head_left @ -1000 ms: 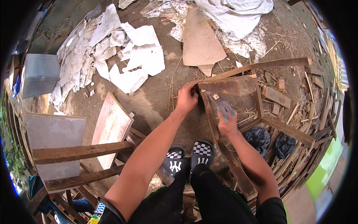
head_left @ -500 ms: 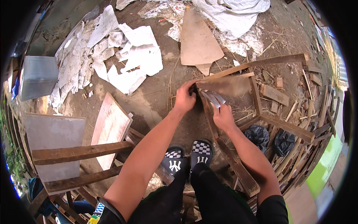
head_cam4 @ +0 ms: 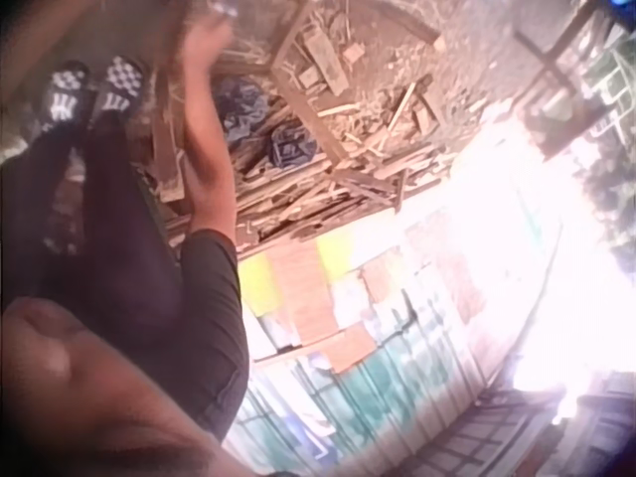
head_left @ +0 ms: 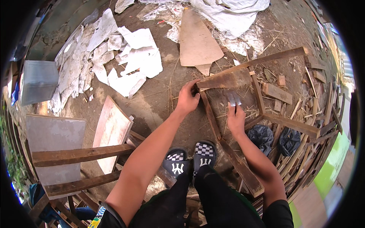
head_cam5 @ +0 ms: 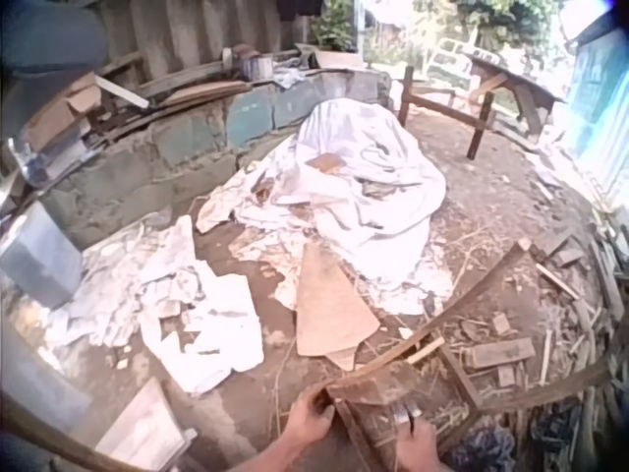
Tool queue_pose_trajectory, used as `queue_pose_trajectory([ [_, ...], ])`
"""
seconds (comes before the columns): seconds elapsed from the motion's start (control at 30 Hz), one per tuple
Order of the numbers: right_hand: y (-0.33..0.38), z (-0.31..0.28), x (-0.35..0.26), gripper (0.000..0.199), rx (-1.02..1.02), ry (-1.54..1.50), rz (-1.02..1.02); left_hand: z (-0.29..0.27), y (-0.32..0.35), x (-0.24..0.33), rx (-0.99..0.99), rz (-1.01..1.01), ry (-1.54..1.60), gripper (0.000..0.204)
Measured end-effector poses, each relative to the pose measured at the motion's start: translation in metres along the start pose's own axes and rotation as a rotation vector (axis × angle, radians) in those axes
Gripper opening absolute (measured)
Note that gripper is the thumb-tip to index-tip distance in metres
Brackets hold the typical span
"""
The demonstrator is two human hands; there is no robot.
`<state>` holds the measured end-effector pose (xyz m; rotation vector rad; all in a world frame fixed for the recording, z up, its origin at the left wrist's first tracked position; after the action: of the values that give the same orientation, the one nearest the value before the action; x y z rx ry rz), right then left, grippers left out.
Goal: The person sits on the ground and uses a curved blade to sharpen a small wooden stick, then uses a hammer to tap the stick into a wooden frame. The person continues to sharpen the blade and adjust the stick within the frame.
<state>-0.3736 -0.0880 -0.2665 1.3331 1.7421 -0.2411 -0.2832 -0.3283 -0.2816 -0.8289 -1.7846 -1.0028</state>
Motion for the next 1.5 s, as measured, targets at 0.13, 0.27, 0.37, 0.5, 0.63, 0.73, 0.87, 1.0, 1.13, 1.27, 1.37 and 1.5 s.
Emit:
queue_pose_trajectory([
  [0.13,-0.005,-0.008,-0.013,0.038,0.002,0.076,0.033,0.005,0.018,0.016,0.169,-0.072,-0.015,0.061],
  [0.27,-0.006,-0.012,-0.017,0.04,-0.005,0.164,0.096,0.021,0.019,0.001,0.153,-0.472,0.129,0.057],
  [0.37,-0.004,-0.01,-0.03,0.039,-0.022,0.18,0.095,0.025,0.021,-0.011,0.125,-0.589,-0.052,0.061],
  [0.5,-0.003,-0.013,-0.017,0.036,0.063,0.25,0.047,0.023,0.015,-0.002,0.145,-0.5,-0.149,0.067],
  [0.63,-0.003,-0.014,-0.013,0.032,0.08,0.289,0.05,0.02,0.012,0.004,0.136,-0.516,-0.132,0.065],
  [0.73,-0.003,-0.015,-0.012,0.029,0.104,0.308,-0.051,0.02,0.013,0.007,0.148,-0.504,-0.12,0.064],
  [0.87,-0.005,-0.025,-0.011,0.027,0.143,0.412,-0.227,0.02,0.016,0.011,0.132,-0.528,-0.159,0.061],
  [1.0,-0.04,-0.044,-0.014,0.033,0.224,0.296,-0.187,0.019,0.017,0.001,0.192,-0.482,-0.143,0.061],
  [1.13,-0.092,-0.054,0.013,0.042,0.16,-0.064,0.001,0.025,0.018,0.029,0.174,-0.37,-0.083,0.07],
  [1.27,-0.103,-0.025,-0.009,0.049,0.092,-0.423,0.144,0.02,0.012,0.01,0.128,-0.349,-0.156,0.075],
  [1.37,-0.103,-0.023,-0.018,0.055,-0.015,-0.364,0.204,0.021,0.01,0.002,0.109,-0.351,-0.151,0.074],
  [1.5,-0.099,-0.029,-0.02,0.063,0.025,-0.347,0.159,0.025,0.009,-0.002,0.114,-0.324,-0.163,0.071],
])
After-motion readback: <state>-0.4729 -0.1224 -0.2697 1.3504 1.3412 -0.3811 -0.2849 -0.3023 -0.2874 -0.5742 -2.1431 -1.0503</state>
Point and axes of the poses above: each hand's wrist, its own y-axis away from the middle knuckle, its own z-axis out of the palm, x = y × z, the point moved 7 cm from there along -y, towards the middle knuckle, and after that the axes turned 5 degrees about -x, right-handed, at the moved point
